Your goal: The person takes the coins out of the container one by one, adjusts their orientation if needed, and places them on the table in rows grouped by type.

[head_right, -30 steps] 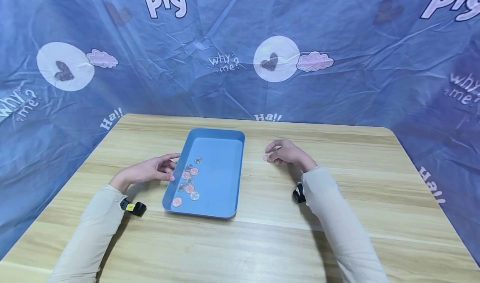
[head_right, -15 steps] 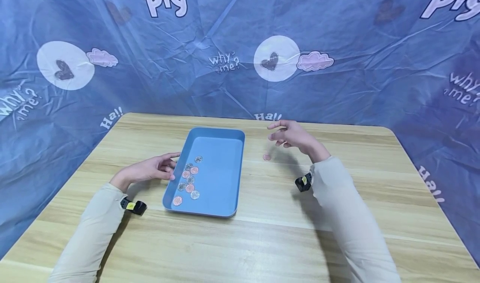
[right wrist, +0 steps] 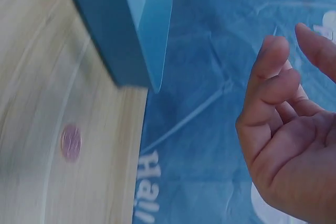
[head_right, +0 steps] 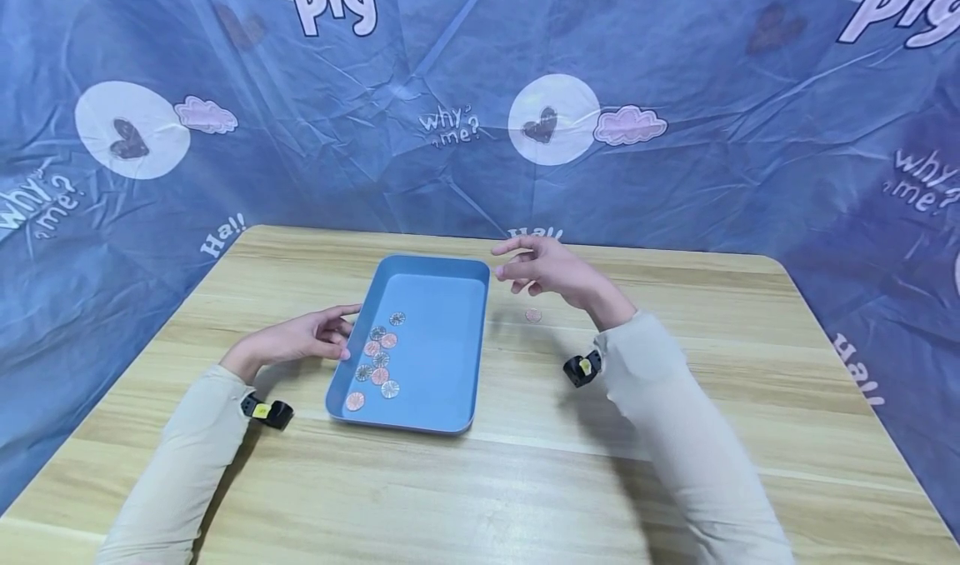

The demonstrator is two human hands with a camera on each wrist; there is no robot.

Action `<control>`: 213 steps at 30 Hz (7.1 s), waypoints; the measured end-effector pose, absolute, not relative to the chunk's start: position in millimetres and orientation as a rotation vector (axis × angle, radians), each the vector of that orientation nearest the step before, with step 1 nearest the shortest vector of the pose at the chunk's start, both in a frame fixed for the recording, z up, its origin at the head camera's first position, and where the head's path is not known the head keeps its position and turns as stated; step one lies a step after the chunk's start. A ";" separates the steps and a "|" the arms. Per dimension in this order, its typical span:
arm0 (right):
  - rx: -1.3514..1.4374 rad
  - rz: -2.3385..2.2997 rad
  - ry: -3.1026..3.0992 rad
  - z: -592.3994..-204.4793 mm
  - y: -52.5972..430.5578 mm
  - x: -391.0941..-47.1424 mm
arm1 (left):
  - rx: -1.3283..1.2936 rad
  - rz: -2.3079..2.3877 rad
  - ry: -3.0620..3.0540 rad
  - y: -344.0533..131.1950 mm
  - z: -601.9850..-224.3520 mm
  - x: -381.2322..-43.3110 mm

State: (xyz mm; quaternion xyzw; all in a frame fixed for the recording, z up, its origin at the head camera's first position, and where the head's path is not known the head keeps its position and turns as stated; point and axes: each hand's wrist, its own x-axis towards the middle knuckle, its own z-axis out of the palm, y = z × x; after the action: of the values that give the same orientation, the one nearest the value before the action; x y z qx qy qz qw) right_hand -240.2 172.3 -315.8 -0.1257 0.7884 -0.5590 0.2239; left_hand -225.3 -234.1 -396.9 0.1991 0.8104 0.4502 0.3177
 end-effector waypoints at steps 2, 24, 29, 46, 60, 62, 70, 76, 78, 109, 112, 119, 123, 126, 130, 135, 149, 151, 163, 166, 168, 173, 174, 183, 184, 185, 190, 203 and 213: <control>-0.366 -1.549 2.158 -315.7 165.2 -238.7 | 0.508 1.185 2.138 -234.2 -396.4 -225.1; -0.527 -1.409 2.026 -336.4 90.5 -217.4 | 0.526 1.192 2.126 -235.2 -398.2 -226.1; -0.538 -1.353 2.008 -350.1 73.1 -209.5 | 0.529 1.202 2.120 -235.5 -399.9 -227.0; -0.565 -1.225 1.977 -384.6 41.0 -190.5 | 0.547 1.199 2.127 -235.9 -398.1 -225.6; -0.629 -1.132 2.011 -397.8 27.9 -190.3 | 0.557 1.200 2.129 -236.4 -397.9 -224.8; -0.633 -1.124 2.020 -399.1 26.9 -191.2 | 0.556 1.200 2.130 -236.4 -397.6 -224.6; -0.657 -1.069 2.079 -400.9 22.7 -192.2 | 0.548 1.205 2.123 -236.6 -398.1 -224.7; -0.652 -1.019 2.137 -399.9 19.7 -191.0 | 0.544 1.210 2.124 -236.7 -398.9 -225.0; -0.667 -1.001 2.153 -399.7 17.5 -190.5 | 0.544 1.197 2.140 -238.6 -399.9 -223.9; -0.767 -0.886 2.266 -400.5 12.9 -187.6 | 0.554 1.216 2.114 -237.9 -400.2 -224.4; -0.768 -0.885 2.272 -399.9 13.4 -186.9 | 0.564 1.223 2.109 -237.3 -400.6 -224.5; -0.790 -0.868 2.292 -400.0 13.2 -186.3 | 0.560 1.232 2.098 -236.9 -399.0 -223.4; -0.824 -0.851 2.304 -397.7 14.0 -185.1 | 0.562 1.236 2.092 -236.9 -399.4 -223.5; -0.888 -0.772 2.357 -395.1 15.9 -184.5 | 0.566 1.241 2.083 -236.6 -400.5 -223.9; -0.943 -0.638 2.447 -390.9 18.7 -184.7 | 0.570 1.241 2.084 -236.2 -400.4 -224.3; -0.960 -0.602 2.464 -388.7 21.4 -185.5 | 0.582 1.243 2.080 -236.5 -399.8 -224.5; -0.949 -0.705 2.311 -391.3 24.4 -186.7 | 0.566 1.251 2.072 -236.7 -398.0 -225.0; -0.931 -0.741 2.279 -390.8 25.3 -186.5 | 0.565 1.240 2.083 -236.6 -397.5 -225.0; -0.909 -0.837 2.177 -392.7 29.1 -187.8 | 0.553 1.215 2.110 -236.2 -397.3 -225.1; -0.883 -0.878 2.141 -388.7 30.8 -187.8 | 0.551 1.214 2.110 -236.7 -396.8 -224.5; -0.868 -0.909 2.120 -384.8 32.9 -188.4 | 0.555 1.205 2.115 -237.1 -396.9 -224.1; -0.857 -0.989 2.096 -376.4 41.3 -192.5 | 0.560 1.203 2.117 -237.9 -397.0 -222.9; -0.853 -1.003 2.094 -374.6 43.3 -193.4 | 0.560 1.207 2.115 -238.0 -397.1 -222.7; -0.818 -1.098 2.072 -358.0 61.6 -200.8 | 0.561 1.207 2.120 -237.8 -400.6 -224.0; -0.817 -1.102 2.074 -356.7 63.7 -201.7 | 0.564 1.206 2.121 -237.9 -401.0 -224.0; -0.820 -1.104 2.080 -355.4 65.8 -202.5 | 0.562 1.208 2.119 -238.2 -401.1 -223.8; -0.806 -1.130 2.106 -349.6 79.1 -207.8 | 0.556 1.206 2.117 -237.9 -399.7 -222.7; -0.775 -1.199 2.199 -334.6 118.9 -222.6 | 0.563 1.197 2.121 -237.2 -399.7 -224.6; -0.655 -1.292 2.268 -344.0 155.8 -238.9 | 0.538 1.199 2.118 -238.0 -398.6 -223.9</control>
State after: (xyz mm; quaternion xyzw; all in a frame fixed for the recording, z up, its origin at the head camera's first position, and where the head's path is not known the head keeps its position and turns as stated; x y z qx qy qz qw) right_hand -238.9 155.8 -344.0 -0.2371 0.8215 -0.4681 0.2233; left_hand -223.9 -238.0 -398.6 0.2045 0.8054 0.4559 0.3188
